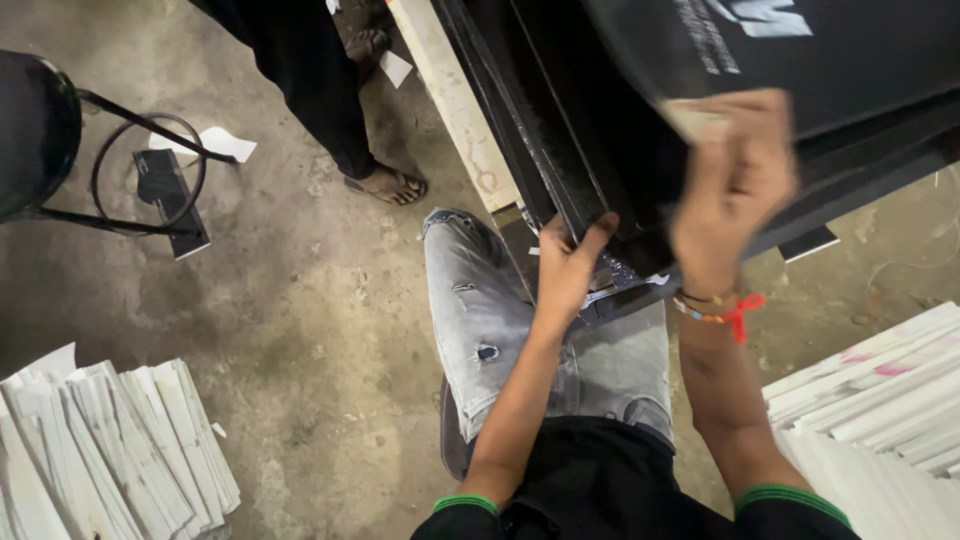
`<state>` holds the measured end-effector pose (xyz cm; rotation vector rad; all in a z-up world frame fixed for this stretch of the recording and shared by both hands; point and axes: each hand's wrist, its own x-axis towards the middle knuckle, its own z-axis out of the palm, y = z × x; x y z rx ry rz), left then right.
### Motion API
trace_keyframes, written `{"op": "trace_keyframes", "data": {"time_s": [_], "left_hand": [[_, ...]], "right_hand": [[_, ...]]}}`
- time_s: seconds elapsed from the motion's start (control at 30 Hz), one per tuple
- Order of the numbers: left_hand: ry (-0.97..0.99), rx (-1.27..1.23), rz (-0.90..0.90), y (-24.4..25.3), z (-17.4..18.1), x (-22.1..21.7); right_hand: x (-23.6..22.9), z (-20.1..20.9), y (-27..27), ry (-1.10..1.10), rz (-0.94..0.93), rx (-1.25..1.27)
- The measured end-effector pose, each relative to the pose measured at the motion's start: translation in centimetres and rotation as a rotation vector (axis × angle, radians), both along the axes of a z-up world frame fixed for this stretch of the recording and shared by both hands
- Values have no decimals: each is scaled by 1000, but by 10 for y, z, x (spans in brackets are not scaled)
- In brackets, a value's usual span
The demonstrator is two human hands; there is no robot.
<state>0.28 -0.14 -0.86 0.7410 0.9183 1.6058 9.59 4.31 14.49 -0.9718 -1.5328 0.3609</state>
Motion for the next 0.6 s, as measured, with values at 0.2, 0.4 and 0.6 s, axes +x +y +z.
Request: {"op": "trace_keyframes", "data": {"time_s": [0.2, 0.4, 0.6], "left_hand": [[-157, 46, -40, 2, 1, 2], [-84, -26, -64, -2, 20, -3], [-125, -48, -72, 2, 10, -4]], "right_hand": [[-5, -22, 21, -445, 506, -101], [49, -15, 6, -371, 281, -249], [63, -22, -7, -646, 295, -52]]}}
